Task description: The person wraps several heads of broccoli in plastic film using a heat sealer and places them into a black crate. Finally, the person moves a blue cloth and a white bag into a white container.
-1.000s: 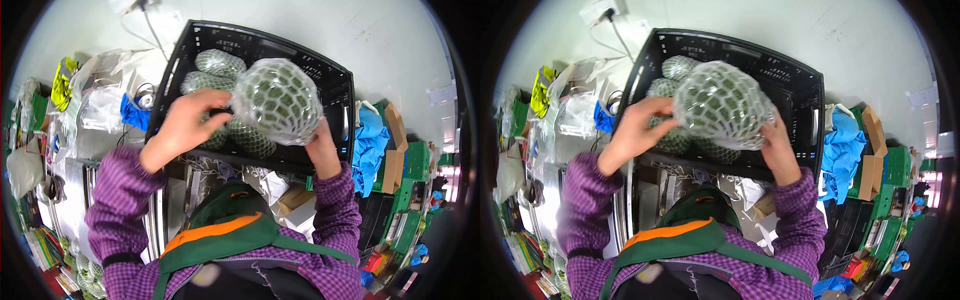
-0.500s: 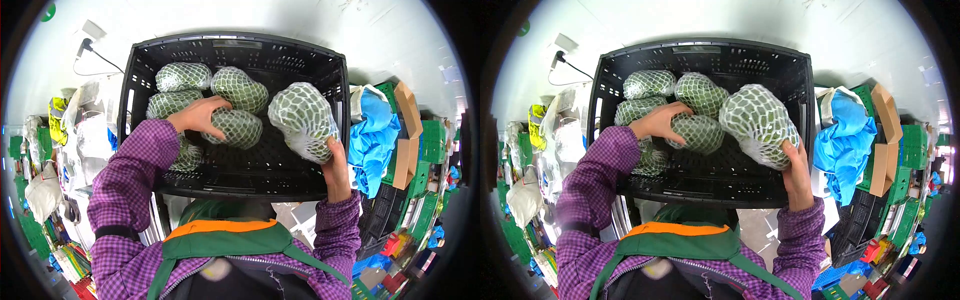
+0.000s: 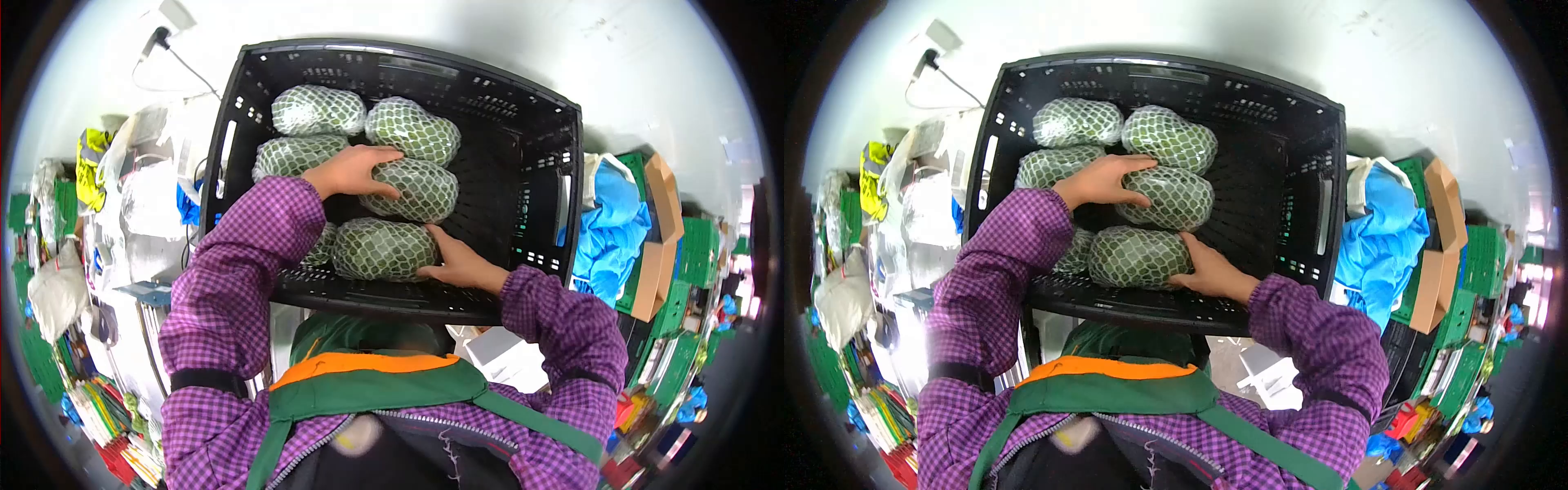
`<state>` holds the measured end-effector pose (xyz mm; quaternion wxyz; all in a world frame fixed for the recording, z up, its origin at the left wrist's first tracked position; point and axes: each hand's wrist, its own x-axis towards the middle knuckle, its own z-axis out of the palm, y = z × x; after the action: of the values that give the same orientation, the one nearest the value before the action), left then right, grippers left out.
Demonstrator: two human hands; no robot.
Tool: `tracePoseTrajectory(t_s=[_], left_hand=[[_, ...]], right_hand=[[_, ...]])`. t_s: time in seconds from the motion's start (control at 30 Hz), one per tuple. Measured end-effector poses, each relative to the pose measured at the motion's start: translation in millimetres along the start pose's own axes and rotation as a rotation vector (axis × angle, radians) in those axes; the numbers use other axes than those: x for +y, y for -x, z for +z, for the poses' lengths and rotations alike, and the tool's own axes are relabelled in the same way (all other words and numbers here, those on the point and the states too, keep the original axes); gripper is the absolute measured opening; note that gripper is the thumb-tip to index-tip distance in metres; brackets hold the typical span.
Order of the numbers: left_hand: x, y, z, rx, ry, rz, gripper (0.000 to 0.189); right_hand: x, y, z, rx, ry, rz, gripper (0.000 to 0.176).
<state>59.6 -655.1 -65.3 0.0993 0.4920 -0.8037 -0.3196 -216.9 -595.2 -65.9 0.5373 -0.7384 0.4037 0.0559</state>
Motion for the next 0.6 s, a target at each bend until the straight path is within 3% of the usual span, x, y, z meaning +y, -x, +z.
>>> tracePoseTrajectory(t_s=[0.07, 0.1, 0.17, 0.23, 0.3, 0.33, 0.37, 0.4, 0.43, 0.47, 0.5, 0.53, 0.57, 0.6], left_hand=[[1.0, 8.6, 4.1, 0.028, -0.052, -0.013, 0.075], [1.5, 11.3, 3.0, 0.048, -0.115, -0.006, 0.073], [21.5, 27.6, -17.3, 0.047, -0.160, -0.044, 0.066], [51.7, 48.4, -42.8, -0.199, -0.144, -0.064, 0.060], [69.7, 80.5, -45.5, -0.108, -0.113, 0.099, 0.059], [81.3, 96.3, -47.1, -0.066, -0.040, 0.175, 0.058], [95.4, 110.5, -48.6, -0.044, 0.009, 0.197, 0.057], [107.8, 127.8, -48.4, 0.017, 0.043, 0.215, 0.052], [119.7, 144.9, -49.5, 0.099, 0.058, 0.245, 0.049], [125.8, 163.1, -47.2, 0.197, 0.062, 0.263, 0.044], [132.5, 185.1, -48.0, 0.278, 0.049, 0.248, 0.041], [133.2, 207.0, -43.4, 0.398, 0.071, 0.240, 0.038], [131.5, 230.6, -32.6, 0.550, 0.054, 0.208, 0.038], [129.3, 255.8, -25.6, 0.684, 0.073, 0.122, 0.038]], right_hand=[[-7.2, 6.3, -19.5, -0.164, 0.066, 0.043, 0.085], [-1.3, 5.9, -28.5, -0.141, 0.020, 0.018, 0.077], [-11.6, -4.1, -61.5, -0.159, -0.053, 0.195, 0.066], [5.4, -20.4, -82.5, 0.103, 0.076, 0.142, 0.060], [5.2, -33.4, -91.9, 0.357, -0.017, 0.081, 0.056], [25.1, -55.1, -99.9, 0.344, -0.024, -0.022, 0.054], [28.9, -72.2, -101.5, 0.353, -0.320, -0.032, 0.043], [26.9, -87.5, -114.0, 0.311, -0.244, 0.011, 0.022], [25.7, -98.9, -124.9, 0.293, 0.017, -0.027, 0.021], [11.4, -105.1, -133.5, 0.271, 0.356, -0.022, 0.033], [40.2, -124.1, -154.9, 0.292, 0.699, -0.313, 0.037], [27.4, -125.7, -162.9, 0.341, 0.894, -0.386, 0.036], [-5.6, -123.3, -159.1, 0.361, 0.989, -0.339, 0.037], [-20.1, -133.9, -159.9, 0.426, 0.772, -0.324, 0.035]])
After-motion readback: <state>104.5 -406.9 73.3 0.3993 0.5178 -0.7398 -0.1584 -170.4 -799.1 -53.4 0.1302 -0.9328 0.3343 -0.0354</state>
